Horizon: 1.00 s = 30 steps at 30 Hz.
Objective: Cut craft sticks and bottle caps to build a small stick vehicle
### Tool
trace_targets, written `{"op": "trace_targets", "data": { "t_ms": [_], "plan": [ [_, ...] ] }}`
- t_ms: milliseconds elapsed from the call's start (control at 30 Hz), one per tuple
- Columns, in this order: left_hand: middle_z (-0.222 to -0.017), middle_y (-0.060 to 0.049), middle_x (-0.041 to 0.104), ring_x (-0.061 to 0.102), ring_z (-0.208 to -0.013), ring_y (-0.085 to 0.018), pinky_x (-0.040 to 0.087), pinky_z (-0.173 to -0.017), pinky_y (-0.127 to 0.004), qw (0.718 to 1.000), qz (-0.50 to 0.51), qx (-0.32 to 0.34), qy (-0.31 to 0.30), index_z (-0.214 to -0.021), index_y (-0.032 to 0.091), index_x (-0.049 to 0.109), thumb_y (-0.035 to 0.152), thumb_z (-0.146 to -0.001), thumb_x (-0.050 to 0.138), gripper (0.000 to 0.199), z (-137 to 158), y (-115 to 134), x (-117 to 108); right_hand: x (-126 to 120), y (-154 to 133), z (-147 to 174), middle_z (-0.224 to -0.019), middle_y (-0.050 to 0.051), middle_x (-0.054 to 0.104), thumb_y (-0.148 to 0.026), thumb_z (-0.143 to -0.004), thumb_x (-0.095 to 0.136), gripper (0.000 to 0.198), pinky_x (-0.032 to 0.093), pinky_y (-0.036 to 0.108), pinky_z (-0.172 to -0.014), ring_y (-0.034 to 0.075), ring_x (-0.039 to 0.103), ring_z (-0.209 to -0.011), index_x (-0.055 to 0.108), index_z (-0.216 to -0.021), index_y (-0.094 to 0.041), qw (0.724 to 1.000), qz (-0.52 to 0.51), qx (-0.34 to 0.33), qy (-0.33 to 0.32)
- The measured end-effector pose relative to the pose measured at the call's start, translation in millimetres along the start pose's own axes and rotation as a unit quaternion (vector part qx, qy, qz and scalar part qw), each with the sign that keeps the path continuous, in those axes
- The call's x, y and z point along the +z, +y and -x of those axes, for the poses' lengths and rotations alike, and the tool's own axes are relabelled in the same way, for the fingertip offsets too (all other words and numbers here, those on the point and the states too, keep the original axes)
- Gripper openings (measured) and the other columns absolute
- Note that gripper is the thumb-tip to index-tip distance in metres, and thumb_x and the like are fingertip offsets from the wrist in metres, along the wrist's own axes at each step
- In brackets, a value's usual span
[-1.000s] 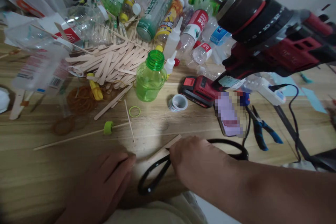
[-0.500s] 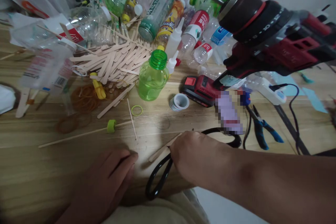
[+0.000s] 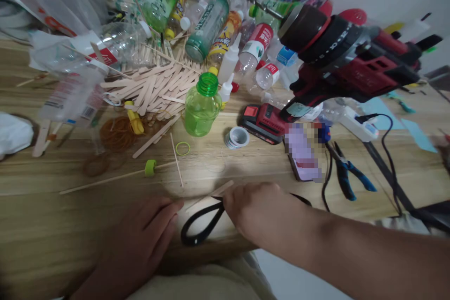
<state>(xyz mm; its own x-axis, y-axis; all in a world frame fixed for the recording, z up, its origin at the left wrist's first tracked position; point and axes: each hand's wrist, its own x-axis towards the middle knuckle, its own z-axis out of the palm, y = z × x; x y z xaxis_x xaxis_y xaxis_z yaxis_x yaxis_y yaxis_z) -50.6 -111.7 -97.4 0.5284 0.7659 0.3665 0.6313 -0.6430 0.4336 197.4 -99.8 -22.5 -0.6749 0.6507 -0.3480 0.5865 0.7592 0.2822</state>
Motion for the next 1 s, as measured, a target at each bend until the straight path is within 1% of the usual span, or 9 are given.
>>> {"op": "trace_targets", "data": {
  "t_ms": [233, 333, 400, 533, 567, 633, 700, 833, 1000],
  "plan": [
    [-0.098, -0.005, 0.073, 0.067, -0.088, -0.019, 0.054, -0.077, -0.031, 0.989, 0.1, -0.101, 0.03, -0.108, 0.021, 0.066, 0.02, -0.099, 0.043, 0.025, 8, 6, -2, -12, 0, 27, -0.073, 0.006, 0.064, 0.002, -0.06, 0.046, 0.05, 0.037, 0.031, -0.044, 0.021, 0.056, -0.053, 0.055, -0.109, -0.008, 0.99, 0.04, -0.002, 0.138],
    [-0.097, -0.005, 0.073, 0.067, -0.089, -0.019, 0.053, -0.078, -0.031, 0.942, 0.249, -0.226, -0.026, -0.104, 0.022, 0.068, 0.032, -0.101, 0.04, 0.029, 1, 15, -8, -13, -1, 35, -0.08, 0.008, 0.067, 0.004, -0.066, 0.041, 0.053, 0.044, 0.031, -0.051, 0.021, 0.061, -0.06, 0.051, -0.118, -0.005, 0.986, 0.046, -0.016, 0.161],
    [-0.087, -0.005, 0.071, 0.065, -0.076, -0.018, 0.052, -0.067, -0.029, 0.851, 0.391, -0.337, -0.093, -0.102, 0.021, 0.067, 0.046, -0.099, 0.038, 0.038, -7, 21, -11, -13, -2, 38, -0.084, 0.009, 0.069, 0.004, -0.074, 0.039, 0.052, 0.045, 0.032, -0.055, 0.022, 0.063, -0.068, 0.049, -0.123, -0.004, 0.985, 0.052, -0.024, 0.165],
    [-0.067, -0.001, 0.063, 0.046, -0.047, -0.009, 0.033, -0.044, -0.021, 0.552, 0.641, -0.471, -0.25, -0.105, 0.015, 0.062, 0.063, -0.089, 0.044, 0.054, -21, 29, -12, -12, -3, 41, -0.093, 0.01, 0.071, 0.004, -0.081, 0.036, 0.052, 0.046, 0.034, -0.064, 0.023, 0.065, -0.083, 0.047, -0.131, -0.006, 0.982, 0.073, -0.029, 0.174],
    [-0.063, 0.001, 0.06, 0.041, -0.044, -0.008, 0.026, -0.041, -0.02, 0.497, 0.67, -0.478, -0.275, -0.103, 0.014, 0.062, 0.064, -0.086, 0.048, 0.055, -22, 30, -11, -11, -3, 42, -0.095, 0.01, 0.071, 0.004, -0.081, 0.036, 0.053, 0.046, 0.034, -0.067, 0.024, 0.065, -0.085, 0.048, -0.131, -0.007, 0.98, 0.077, -0.026, 0.179],
    [-0.055, 0.005, 0.051, 0.031, -0.041, -0.006, 0.015, -0.04, -0.021, 0.437, 0.696, -0.489, -0.293, -0.096, 0.014, 0.063, 0.063, -0.082, 0.054, 0.052, -24, 31, -9, -9, -5, 44, -0.097, 0.011, 0.072, 0.004, -0.083, 0.035, 0.052, 0.046, 0.036, -0.069, 0.024, 0.065, -0.087, 0.048, -0.131, -0.008, 0.978, 0.079, -0.018, 0.19],
    [-0.05, 0.009, 0.041, 0.024, -0.041, -0.006, 0.01, -0.041, -0.023, 0.414, 0.709, -0.494, -0.286, -0.088, 0.016, 0.062, 0.061, -0.079, 0.06, 0.046, -24, 34, -9, -8, -7, 45, -0.099, 0.011, 0.072, 0.003, -0.085, 0.033, 0.051, 0.046, 0.037, -0.07, 0.024, 0.066, -0.088, 0.047, -0.133, -0.008, 0.977, 0.079, -0.009, 0.198],
    [-0.051, 0.011, 0.029, 0.018, -0.044, -0.006, 0.01, -0.043, -0.024, 0.415, 0.733, -0.469, -0.265, -0.075, 0.02, 0.051, 0.06, -0.079, 0.064, 0.043, -24, 39, -11, -1, -10, 43, -0.103, 0.014, 0.072, 0.001, -0.085, 0.033, 0.053, 0.05, 0.035, -0.065, 0.024, 0.067, -0.086, 0.045, -0.136, -0.007, 0.974, 0.069, 0.016, 0.216],
    [-0.054, 0.01, 0.031, 0.022, -0.049, -0.008, 0.017, -0.048, -0.025, 0.45, 0.741, -0.445, -0.226, -0.073, 0.021, 0.045, 0.059, -0.084, 0.063, 0.043, -19, 41, -10, 8, -19, 35, -0.092, 0.007, 0.072, 0.003, -0.086, 0.033, 0.051, 0.054, 0.029, -0.061, 0.022, 0.07, -0.08, 0.048, -0.132, -0.011, 0.964, -0.089, 0.054, 0.245]
  ]
}}
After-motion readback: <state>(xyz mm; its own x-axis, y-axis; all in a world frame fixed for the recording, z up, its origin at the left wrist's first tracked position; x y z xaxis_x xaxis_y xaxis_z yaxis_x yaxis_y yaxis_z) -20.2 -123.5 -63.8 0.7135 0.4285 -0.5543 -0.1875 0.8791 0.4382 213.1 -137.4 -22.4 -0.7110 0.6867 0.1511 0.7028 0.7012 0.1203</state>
